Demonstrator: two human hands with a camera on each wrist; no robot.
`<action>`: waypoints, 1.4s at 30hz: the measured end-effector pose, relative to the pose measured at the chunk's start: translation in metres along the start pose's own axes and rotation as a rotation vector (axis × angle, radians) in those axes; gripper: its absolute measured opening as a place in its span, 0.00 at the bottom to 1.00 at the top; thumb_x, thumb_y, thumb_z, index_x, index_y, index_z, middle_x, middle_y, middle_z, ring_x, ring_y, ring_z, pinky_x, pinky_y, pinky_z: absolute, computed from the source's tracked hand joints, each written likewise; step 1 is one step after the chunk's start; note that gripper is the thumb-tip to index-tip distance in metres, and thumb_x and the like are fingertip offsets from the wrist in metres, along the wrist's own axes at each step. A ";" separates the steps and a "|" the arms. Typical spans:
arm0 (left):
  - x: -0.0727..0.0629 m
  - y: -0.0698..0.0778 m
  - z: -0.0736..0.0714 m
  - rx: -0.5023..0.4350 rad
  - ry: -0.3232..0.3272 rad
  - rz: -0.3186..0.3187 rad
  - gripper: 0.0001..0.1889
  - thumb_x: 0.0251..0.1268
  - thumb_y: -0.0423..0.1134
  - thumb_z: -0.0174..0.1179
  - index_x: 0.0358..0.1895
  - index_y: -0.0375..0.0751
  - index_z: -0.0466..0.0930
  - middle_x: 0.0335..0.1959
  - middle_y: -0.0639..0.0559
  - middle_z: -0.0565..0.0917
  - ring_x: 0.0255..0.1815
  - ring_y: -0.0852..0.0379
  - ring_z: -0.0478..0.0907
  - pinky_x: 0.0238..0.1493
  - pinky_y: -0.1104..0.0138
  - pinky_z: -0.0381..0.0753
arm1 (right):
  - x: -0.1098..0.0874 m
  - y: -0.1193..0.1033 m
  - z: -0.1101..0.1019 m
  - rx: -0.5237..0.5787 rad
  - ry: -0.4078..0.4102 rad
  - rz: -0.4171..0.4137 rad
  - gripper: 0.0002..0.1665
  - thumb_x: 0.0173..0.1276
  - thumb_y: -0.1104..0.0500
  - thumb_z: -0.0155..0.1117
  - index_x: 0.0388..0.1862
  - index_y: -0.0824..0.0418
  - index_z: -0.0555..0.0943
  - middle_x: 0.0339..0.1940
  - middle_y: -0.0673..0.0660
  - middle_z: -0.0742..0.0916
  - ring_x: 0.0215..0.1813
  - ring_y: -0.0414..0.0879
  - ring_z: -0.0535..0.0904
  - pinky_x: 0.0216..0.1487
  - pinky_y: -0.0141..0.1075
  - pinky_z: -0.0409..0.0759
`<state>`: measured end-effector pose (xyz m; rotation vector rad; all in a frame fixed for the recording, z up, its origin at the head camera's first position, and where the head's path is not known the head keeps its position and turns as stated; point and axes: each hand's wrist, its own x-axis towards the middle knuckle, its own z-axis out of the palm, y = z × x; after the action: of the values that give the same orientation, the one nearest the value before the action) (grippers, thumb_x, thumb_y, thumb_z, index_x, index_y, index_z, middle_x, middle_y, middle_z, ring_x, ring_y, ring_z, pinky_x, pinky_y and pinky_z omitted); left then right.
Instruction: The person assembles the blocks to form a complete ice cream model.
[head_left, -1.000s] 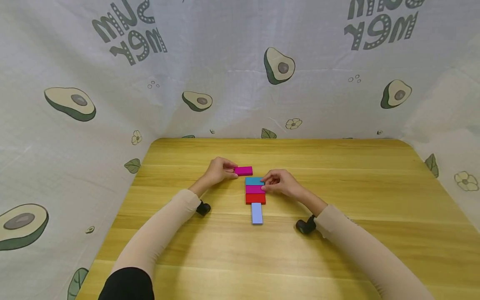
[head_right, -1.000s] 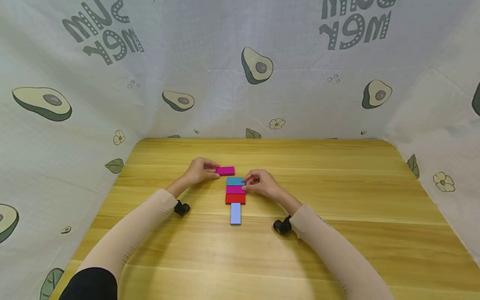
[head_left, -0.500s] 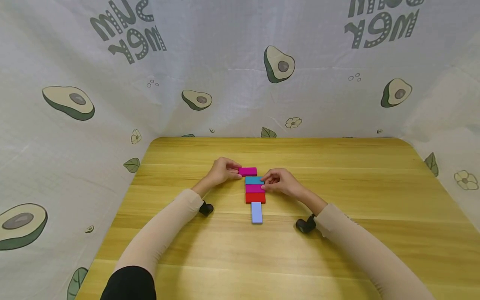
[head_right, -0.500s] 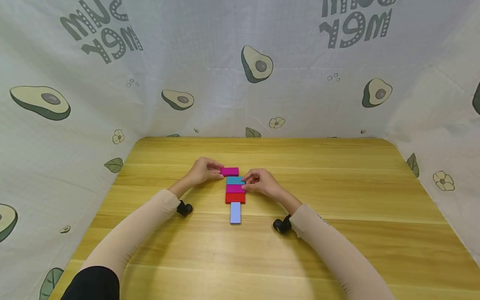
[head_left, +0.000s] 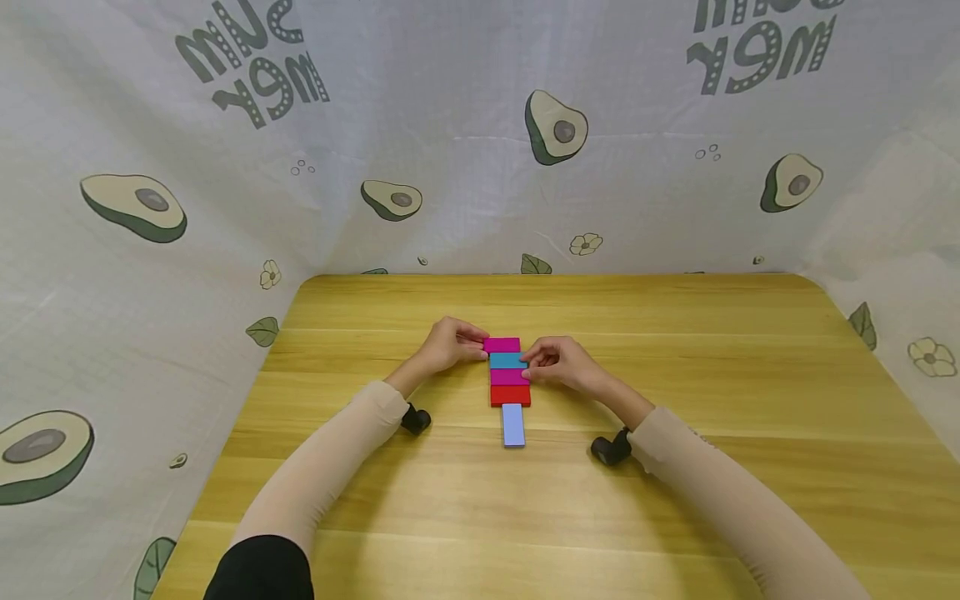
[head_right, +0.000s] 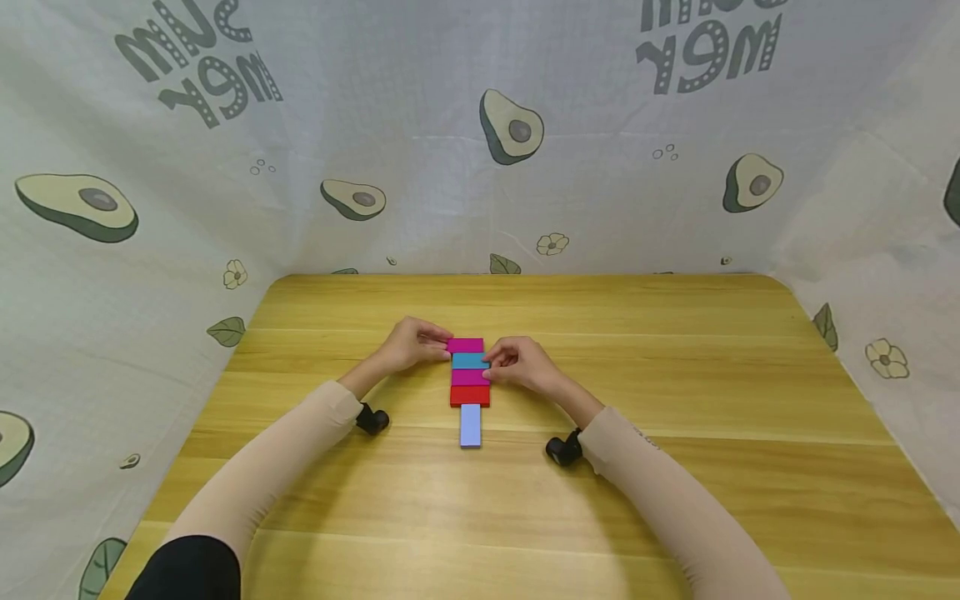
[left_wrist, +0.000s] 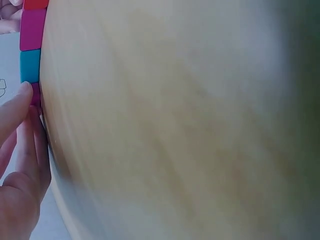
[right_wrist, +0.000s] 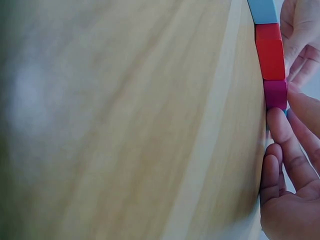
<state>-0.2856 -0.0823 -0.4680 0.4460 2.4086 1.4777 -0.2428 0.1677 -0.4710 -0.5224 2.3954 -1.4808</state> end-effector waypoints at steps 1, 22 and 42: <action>0.000 0.000 0.000 0.003 -0.001 0.002 0.18 0.56 0.26 0.71 0.51 0.26 0.84 0.46 0.37 0.87 0.44 0.50 0.87 0.45 0.68 0.85 | 0.000 0.000 0.000 0.000 0.001 0.002 0.13 0.63 0.68 0.72 0.46 0.73 0.84 0.33 0.60 0.85 0.34 0.49 0.76 0.33 0.28 0.74; 0.001 0.004 0.001 0.046 -0.031 0.008 0.17 0.60 0.27 0.68 0.53 0.28 0.84 0.47 0.39 0.87 0.45 0.50 0.86 0.47 0.67 0.85 | 0.001 -0.001 -0.001 -0.010 -0.004 -0.012 0.13 0.63 0.68 0.72 0.45 0.73 0.83 0.33 0.62 0.85 0.34 0.49 0.75 0.33 0.28 0.74; 0.003 0.002 0.002 0.083 -0.044 0.041 0.15 0.62 0.27 0.67 0.52 0.29 0.85 0.47 0.40 0.87 0.47 0.50 0.86 0.50 0.66 0.84 | 0.001 0.003 -0.001 -0.003 0.000 -0.008 0.13 0.63 0.68 0.72 0.44 0.73 0.84 0.33 0.62 0.85 0.34 0.50 0.75 0.33 0.28 0.74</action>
<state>-0.2876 -0.0785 -0.4672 0.5439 2.4469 1.3742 -0.2446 0.1692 -0.4734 -0.5336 2.3988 -1.4804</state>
